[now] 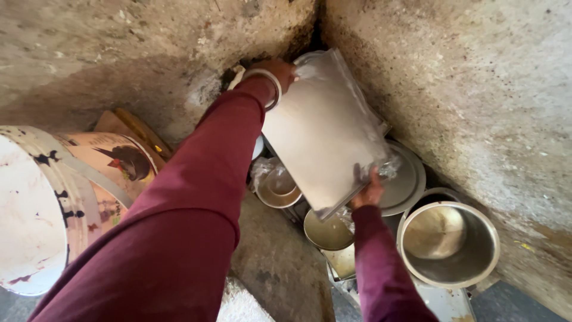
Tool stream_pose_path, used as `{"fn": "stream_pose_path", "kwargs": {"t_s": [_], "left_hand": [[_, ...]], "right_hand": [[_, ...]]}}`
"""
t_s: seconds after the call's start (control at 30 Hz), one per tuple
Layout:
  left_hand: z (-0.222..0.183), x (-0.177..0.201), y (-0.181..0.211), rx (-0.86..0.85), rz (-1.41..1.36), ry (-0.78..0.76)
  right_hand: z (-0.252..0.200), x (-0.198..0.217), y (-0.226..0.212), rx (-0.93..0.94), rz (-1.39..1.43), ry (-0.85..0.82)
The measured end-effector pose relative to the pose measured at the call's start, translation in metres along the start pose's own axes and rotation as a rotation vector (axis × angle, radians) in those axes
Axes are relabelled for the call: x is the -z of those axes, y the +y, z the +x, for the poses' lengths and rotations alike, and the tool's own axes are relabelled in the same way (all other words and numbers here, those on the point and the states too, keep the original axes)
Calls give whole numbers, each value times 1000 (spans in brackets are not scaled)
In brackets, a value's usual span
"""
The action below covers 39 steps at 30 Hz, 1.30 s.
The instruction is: The person wipes residue from a metal tray with a sponge, rinses the tray with water, and stacks it on a workbench.
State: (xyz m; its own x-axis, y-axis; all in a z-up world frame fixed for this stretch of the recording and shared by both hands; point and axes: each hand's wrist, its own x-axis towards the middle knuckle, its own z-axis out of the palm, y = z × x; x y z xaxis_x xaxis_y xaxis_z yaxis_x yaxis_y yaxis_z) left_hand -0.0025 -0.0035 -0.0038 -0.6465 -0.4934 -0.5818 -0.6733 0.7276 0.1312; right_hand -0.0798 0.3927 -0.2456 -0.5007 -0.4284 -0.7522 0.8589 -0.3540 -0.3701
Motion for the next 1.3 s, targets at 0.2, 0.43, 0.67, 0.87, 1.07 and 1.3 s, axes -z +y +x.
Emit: {"fn": "stream_pose_path", "kwargs": {"t_s": [0.2, 0.43, 0.67, 0.87, 1.07, 1.3], "left_hand": [[-6, 3, 1, 132, -102, -13], [-3, -3, -4, 3, 78, -47], [33, -30, -21, -52, 50, -55], [-4, -18, 28, -39, -163, 294], [-143, 48, 140, -96, -153, 597], [-291, -8, 264, -358, -195, 316]], "right_hand": [[-19, 16, 8, 263, -349, 89], [-37, 17, -10, 461, -420, 84], [-60, 1, -28, 1187, -1679, -13], [-75, -35, -40, 394, -701, -148], [-135, -119, -53, -155, -206, -246], [-187, -99, -102, -121, -143, -552]]}}
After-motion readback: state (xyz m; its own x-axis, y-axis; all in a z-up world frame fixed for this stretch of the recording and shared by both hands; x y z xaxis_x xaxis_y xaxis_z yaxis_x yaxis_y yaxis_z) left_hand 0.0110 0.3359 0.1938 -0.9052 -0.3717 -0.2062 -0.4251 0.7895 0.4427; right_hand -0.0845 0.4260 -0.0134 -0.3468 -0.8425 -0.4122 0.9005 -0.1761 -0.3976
